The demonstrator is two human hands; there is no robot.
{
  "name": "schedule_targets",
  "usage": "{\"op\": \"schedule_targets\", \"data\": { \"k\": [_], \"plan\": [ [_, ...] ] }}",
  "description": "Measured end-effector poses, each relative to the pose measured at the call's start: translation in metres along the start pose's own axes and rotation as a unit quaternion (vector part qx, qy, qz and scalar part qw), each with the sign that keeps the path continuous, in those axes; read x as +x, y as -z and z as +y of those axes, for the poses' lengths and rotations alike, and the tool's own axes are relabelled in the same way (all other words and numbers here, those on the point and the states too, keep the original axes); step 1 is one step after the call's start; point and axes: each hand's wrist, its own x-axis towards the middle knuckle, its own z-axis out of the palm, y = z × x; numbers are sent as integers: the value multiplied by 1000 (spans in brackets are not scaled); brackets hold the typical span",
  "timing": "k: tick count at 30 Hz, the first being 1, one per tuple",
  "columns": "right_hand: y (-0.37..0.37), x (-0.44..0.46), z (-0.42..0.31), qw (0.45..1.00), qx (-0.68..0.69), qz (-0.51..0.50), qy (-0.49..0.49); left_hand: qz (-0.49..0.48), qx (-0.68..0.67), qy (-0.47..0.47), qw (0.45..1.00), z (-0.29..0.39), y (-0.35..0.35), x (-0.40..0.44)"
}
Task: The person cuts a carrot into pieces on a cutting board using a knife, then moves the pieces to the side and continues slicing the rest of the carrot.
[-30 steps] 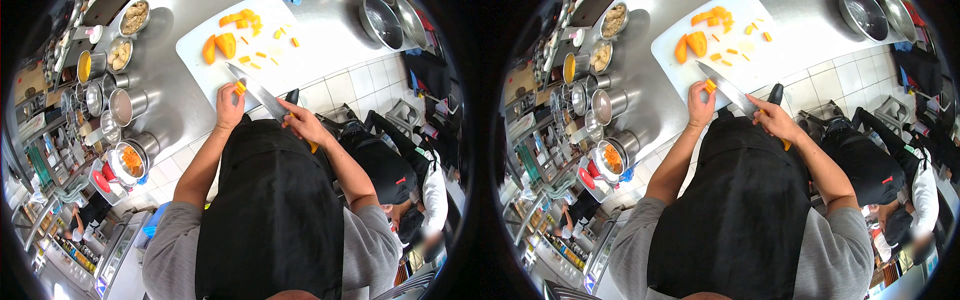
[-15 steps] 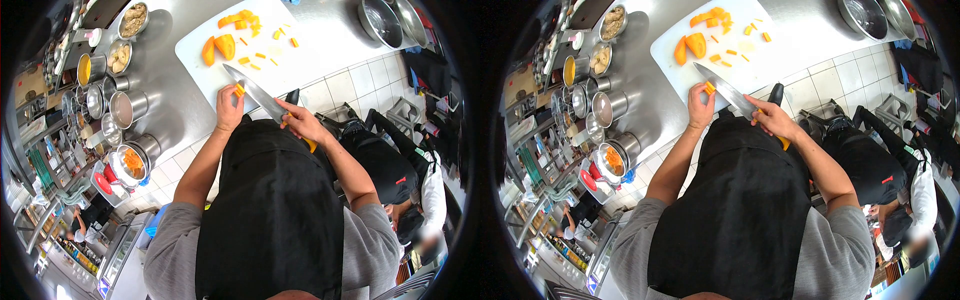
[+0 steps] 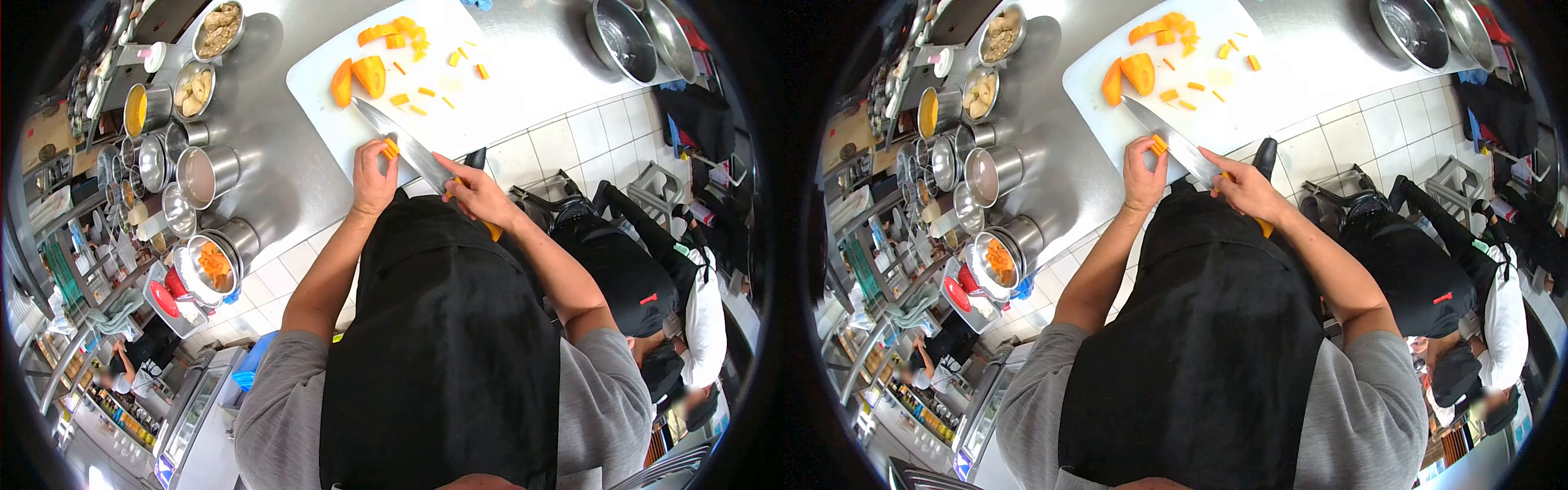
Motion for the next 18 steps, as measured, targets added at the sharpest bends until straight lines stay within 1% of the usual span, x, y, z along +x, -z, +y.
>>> {"op": "schedule_targets", "data": {
  "k": [6, 9, 11, 12, 14, 18],
  "plan": [
    [0, 3, -3, 1000, 0, 0, 16, 7, -5, 3, 1000, -2, -2, -1],
    [7, -6, -9, 999, 25, 18, 12, 4, -11, 7, 1000, -1, -1, 1],
    [10, -12, -12, 998, -37, 56, 9, -3, -20, 12, 1000, 2, 2, 3],
    [10, -12, -12, 998, -37, 57, 10, -13, -6, 6, 1000, 3, 3, 4],
    [8, -15, -11, 986, -132, 68, 72, -23, 7, -3, 1000, 3, 3, 5],
    [4, -27, -16, 978, -170, 80, 95, -16, 8, 4, 1000, -2, 0, 2]
  ]
}}
